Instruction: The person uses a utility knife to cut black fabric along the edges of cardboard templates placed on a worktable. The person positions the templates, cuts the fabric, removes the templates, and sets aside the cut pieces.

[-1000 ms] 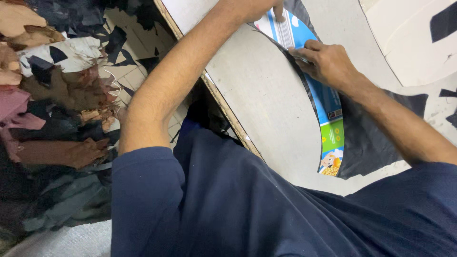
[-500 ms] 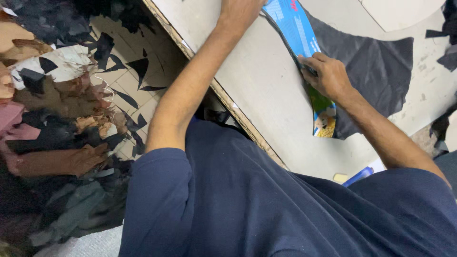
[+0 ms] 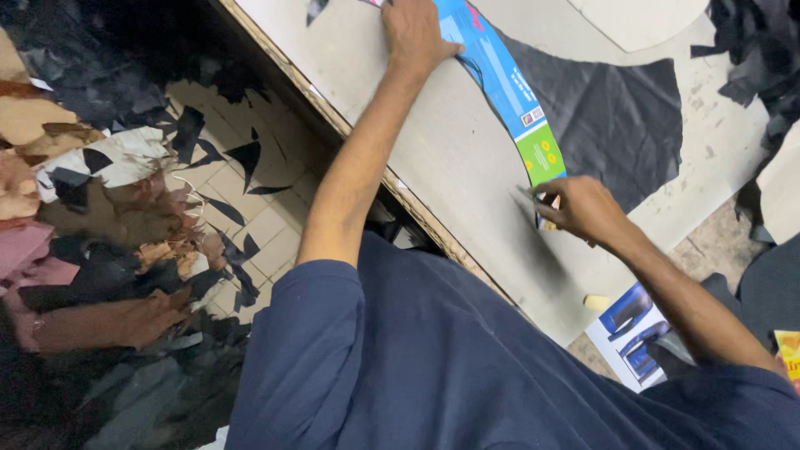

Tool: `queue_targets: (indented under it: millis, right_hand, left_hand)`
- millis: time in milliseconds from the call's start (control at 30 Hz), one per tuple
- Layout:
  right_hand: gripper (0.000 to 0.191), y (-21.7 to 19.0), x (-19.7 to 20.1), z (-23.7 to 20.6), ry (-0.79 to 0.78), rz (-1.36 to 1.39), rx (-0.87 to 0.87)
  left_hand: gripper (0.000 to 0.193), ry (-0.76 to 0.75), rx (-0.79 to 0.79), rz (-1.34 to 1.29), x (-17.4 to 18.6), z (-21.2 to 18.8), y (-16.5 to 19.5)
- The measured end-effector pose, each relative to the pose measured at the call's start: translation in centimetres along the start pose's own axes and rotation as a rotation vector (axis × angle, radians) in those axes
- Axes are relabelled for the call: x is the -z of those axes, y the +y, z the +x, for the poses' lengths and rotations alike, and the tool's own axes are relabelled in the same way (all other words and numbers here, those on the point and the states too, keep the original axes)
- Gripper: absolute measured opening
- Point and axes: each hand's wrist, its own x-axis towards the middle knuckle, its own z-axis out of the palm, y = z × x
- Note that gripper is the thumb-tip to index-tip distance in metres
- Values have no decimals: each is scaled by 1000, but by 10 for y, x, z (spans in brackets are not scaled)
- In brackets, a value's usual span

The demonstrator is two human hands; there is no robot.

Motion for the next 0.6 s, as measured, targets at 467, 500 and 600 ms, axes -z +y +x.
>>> queue_targets:
  millis: [467,500,600]
  right_hand:
    - [35,-66,65,397,505,-371,820]
    - [39,-69,65,409,462,-385,852]
    - [40,-68,64,430,389,-393,924]
  left_hand:
    - [138,-129,132,146,26,0,-5]
    - [138,-139,129,172,27,1,-5]
    - [137,-177,116,227,29,4,-4]
